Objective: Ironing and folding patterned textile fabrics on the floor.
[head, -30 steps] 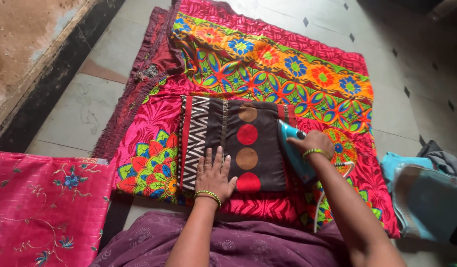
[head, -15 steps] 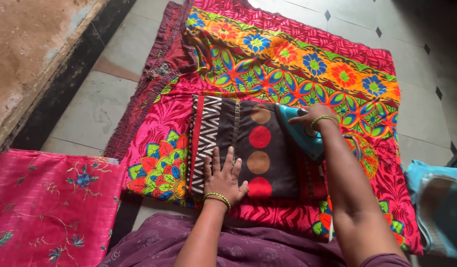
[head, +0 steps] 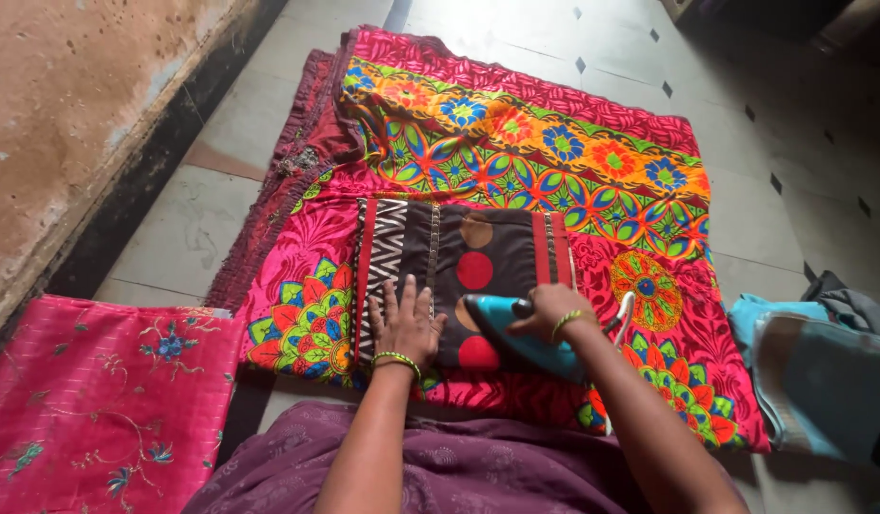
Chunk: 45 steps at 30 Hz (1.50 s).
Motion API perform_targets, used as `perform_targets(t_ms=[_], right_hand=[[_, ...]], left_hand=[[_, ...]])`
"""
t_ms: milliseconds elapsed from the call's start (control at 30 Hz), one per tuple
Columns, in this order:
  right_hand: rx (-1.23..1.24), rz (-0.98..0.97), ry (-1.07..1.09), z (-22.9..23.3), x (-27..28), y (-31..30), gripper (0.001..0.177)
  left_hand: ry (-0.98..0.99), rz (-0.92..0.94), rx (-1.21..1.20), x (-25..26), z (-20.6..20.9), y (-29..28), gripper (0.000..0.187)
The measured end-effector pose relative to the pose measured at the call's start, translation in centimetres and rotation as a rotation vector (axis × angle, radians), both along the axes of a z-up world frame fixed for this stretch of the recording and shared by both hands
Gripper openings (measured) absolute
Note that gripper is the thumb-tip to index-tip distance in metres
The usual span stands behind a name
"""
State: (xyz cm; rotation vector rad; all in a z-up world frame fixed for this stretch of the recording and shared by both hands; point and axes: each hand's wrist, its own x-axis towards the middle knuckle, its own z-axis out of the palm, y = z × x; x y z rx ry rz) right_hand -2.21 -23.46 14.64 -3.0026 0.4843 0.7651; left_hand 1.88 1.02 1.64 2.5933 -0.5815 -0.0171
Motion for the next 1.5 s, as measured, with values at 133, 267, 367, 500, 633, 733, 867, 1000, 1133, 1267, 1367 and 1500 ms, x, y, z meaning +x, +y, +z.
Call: perform_targets(t_ms=[133, 267, 367, 500, 633, 733, 867, 1000, 1133, 1267, 1367, 1500], right_hand=[[-0.032, 0.070, -0.030, 0.9, -4.1, 3.0, 0.069], [-0.013, 0.070, 0.016, 1.3, -5.9, 4.9, 0.065], [-0.026, -0.001, -0.048, 0.4, -5.3, 5.7, 0.064], [-0.087, -0.199, -0.203, 0.3, -1.9, 6.9, 0.070], [-0.099, -0.294, -0.197, 0.3, 3.8, 6.6, 0.075], [-0.108, -0.317, -0.216, 0.7, 7.9, 6.8, 0.077], [-0.083, -0.368, -0.298, -0.3, 12.9, 6.2, 0.075], [-0.054, -0.392, -0.304, -0.3, 16.7, 5.3, 0.076], [0.003, -0.244, -0.218, -1.3, 19.2, 3.4, 0.069], [-0.008, -0.090, -0.123, -2.4, 19.0, 2.4, 0.077], [0.013, 0.013, -0.123, -1.3, 15.7, 4.1, 0.078], [0.031, 0.042, -0.072, -1.2, 10.8, 6.8, 0.080]], left_hand=[[-0.012, 0.059, -0.029, 1.0, 0.9, 0.8, 0.061], [0.119, 0.108, 0.156, 1.0, 2.7, 1.5, 0.065], [0.183, 0.154, 0.147, 1.1, 2.5, 1.7, 0.066], [0.243, 0.201, 0.099, 1.1, 2.9, 1.6, 0.066], [0.291, 0.214, 0.116, 1.0, 4.0, 1.7, 0.066], [0.308, 0.221, 0.113, 1.2, 4.5, 1.7, 0.066], [0.323, 0.231, 0.116, 1.5, 4.6, 1.5, 0.067], [0.340, 0.238, 0.130, 1.9, 4.4, 1.0, 0.069], [0.362, 0.247, 0.150, 2.2, 5.1, 1.1, 0.072], [0.407, 0.245, 0.131, 2.6, 6.6, 1.3, 0.072], [0.428, 0.251, 0.079, 2.9, 7.0, 1.5, 0.067], [0.337, 0.304, -0.046, 3.2, 4.9, 1.4, 0.055]])
